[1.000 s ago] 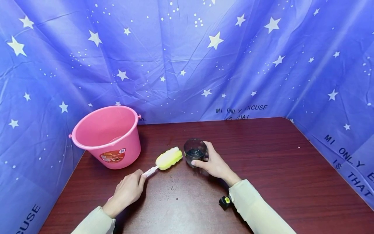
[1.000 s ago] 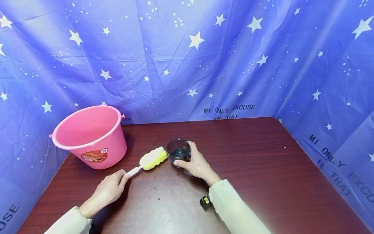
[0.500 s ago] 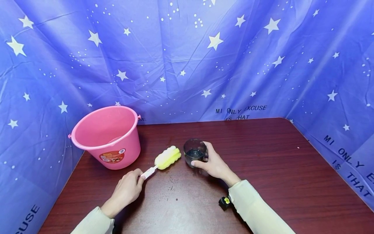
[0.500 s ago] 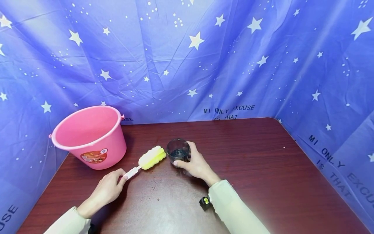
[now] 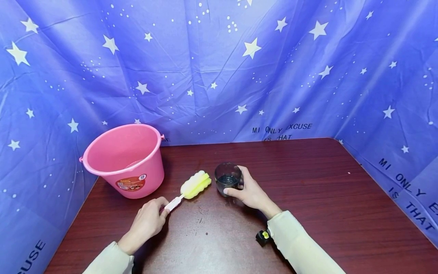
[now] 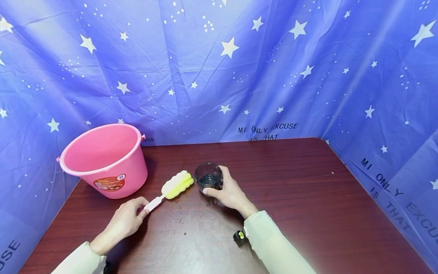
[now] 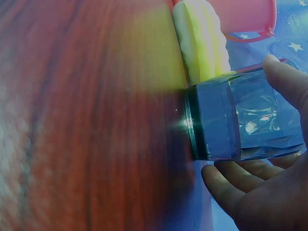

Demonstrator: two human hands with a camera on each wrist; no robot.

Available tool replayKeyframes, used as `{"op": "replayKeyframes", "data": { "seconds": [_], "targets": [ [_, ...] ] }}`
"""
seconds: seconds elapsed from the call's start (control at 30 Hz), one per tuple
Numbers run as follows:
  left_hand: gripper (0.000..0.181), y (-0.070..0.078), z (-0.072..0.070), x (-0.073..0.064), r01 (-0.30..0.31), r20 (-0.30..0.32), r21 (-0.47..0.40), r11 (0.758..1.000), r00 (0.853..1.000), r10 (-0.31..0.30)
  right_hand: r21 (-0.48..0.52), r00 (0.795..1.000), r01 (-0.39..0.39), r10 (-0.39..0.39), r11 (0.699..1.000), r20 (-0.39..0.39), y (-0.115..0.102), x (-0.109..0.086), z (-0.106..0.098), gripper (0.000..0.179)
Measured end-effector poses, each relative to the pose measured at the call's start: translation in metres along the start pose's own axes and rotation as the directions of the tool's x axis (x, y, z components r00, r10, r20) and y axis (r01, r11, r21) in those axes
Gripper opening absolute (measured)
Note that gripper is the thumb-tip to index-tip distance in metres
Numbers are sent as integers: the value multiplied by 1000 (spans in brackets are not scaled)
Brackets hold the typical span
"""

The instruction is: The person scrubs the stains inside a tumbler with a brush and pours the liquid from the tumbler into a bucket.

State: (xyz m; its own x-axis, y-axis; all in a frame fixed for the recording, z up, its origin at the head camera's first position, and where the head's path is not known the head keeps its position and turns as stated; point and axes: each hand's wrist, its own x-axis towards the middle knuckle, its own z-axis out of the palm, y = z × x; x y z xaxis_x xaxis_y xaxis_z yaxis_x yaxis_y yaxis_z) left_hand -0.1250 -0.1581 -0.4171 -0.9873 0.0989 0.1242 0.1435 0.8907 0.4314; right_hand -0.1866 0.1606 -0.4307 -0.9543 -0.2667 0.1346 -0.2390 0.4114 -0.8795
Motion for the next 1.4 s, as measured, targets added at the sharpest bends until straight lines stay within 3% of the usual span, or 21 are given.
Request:
{"op": "replayKeyframes", "data": {
  "seconds": [0.67,0.93,1.17,1.4],
  "targets": [
    [13,-2,-4,4,15,14,-43,999,1000,-14,-6,1000,2,-2,1000,-4,0,0,0,78],
    [16,0,-13,5,64,30,-65,996,998,-62,-1,1000,-1,1,1000,1,-4,-1,0,77],
    [20,-3,-21,5,21,-38,-82,996,999,-24,-4,1000,-3,3,1000,-3,0,-1,0,78],
    [22,-4,-31,5,48,-60,-107,993,997,-55,-8,1000,7,-7,1000,-2,1,0,0,78]
  ]
}}
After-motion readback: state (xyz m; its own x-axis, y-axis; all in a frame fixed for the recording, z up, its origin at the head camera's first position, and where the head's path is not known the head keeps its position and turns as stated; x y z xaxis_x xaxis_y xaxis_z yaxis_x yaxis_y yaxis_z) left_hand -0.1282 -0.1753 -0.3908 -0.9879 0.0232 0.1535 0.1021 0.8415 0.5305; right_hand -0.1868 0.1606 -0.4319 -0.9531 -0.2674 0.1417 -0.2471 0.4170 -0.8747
